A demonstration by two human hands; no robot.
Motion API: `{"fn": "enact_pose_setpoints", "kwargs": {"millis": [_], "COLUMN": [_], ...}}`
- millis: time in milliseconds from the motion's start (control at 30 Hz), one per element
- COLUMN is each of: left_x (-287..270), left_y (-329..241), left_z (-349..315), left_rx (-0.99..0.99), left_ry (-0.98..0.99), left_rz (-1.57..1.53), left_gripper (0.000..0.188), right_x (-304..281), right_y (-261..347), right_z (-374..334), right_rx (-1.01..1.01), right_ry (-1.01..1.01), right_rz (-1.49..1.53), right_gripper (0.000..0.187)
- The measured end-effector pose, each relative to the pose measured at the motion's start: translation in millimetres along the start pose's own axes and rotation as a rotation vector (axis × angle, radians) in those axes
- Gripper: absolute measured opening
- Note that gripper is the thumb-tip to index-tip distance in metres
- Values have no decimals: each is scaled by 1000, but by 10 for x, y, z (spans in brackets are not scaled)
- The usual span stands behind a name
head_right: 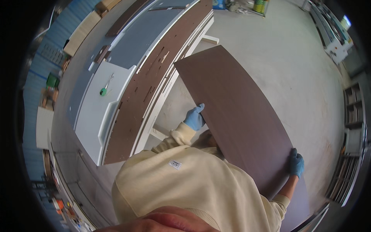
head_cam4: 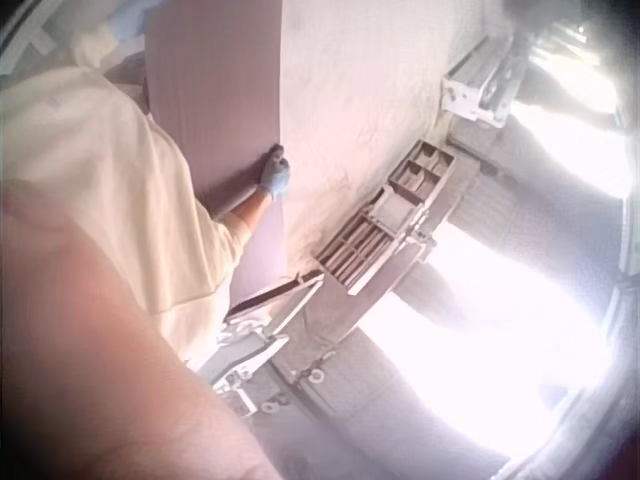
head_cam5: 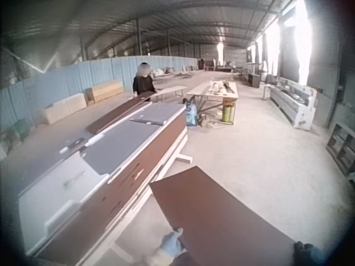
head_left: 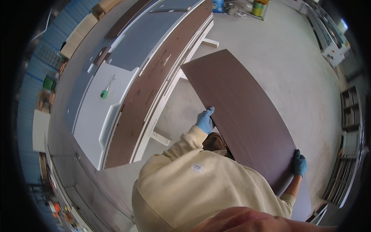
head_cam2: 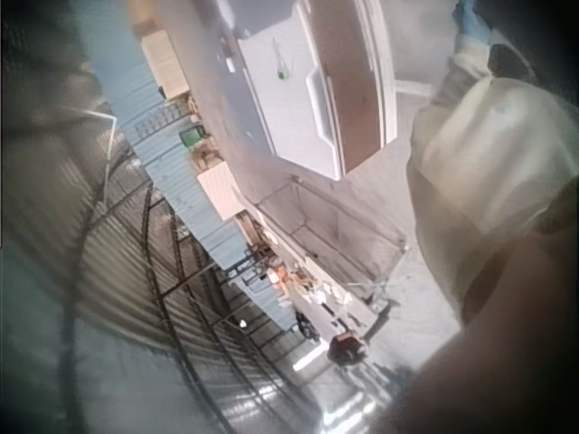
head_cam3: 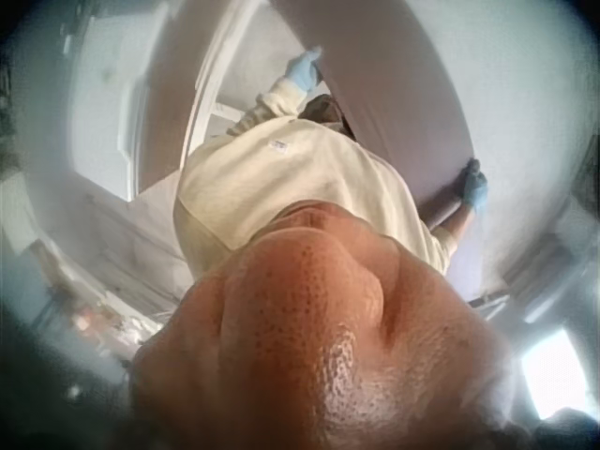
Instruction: The person places a large brown panel onto a gray cabinet frame, then repeatedly picks up and positions several long trim strips along the panel edges. The person aligns each strip by hand and adjusts its position multiple times before moving to the next strip.
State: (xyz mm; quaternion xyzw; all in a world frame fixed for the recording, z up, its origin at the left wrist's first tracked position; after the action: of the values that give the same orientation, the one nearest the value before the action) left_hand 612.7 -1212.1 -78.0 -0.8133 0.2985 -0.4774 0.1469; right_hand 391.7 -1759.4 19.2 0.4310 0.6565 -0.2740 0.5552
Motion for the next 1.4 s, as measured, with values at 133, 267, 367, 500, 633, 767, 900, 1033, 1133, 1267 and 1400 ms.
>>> {"fn": "enact_pose_setpoints", "kwargs": {"millis": [133,267,367,500,633,767,900,1033,1133,1267,1400], "left_x": [260,528,752,968,1057,1045,1257,1663,1794,1780,1566], "left_y": [-254,-664,-896,-1441,-1918,-2187,-2485,-2866,-3076,-3254,-3545], "left_z": [507,1357,1796,2433,3036,3774,4619,5410,5808,6287,6869], "left_rx": [165,241,336,393,464,511,594,639,672,759,833], "left_ry": [-37,-97,-189,-267,-261,-378,-419,-518,-554,-648,-775], "left_rz": [-50,-75,-132,-155,-266,-328,-367,-364,-397,-471,-504], "left_gripper": [46,45,45,43,45,46,42,44,45,46,52], "right_x": [22,-19,-118,-161,-92,123,245,199,275,532,979], "right_y": [1207,2710,3901,5330,6806,8385,10130,12018,13294,14768,16114], "right_z": [1089,1875,2344,2830,3164,3521,3928,4147,4058,3657,3098], "right_rx": [-172,-330,-445,-566,-700,-807,-899,-1069,-1201,-1433,-1569], "right_ry": [-77,-58,-52,-22,-20,11,22,97,93,117,135], "right_rz": [-45,-53,-25,-78,-93,-145,-144,-180,-182,-197,-323], "right_gripper": [79,74,73,72,71,70,70,69,70,71,73]}}
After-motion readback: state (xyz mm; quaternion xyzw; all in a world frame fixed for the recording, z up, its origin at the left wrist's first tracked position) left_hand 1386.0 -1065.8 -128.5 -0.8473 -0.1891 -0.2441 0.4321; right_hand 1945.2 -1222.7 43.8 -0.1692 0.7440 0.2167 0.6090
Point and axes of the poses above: each hand's wrist, its own z-axis towards the middle knuckle, its own x-axis out of the palm, y = z × x, the point moved 4 cm from there along z, towards the middle knuckle, and after that the axes turned 11 degrees about x, right-handed, at the moved point
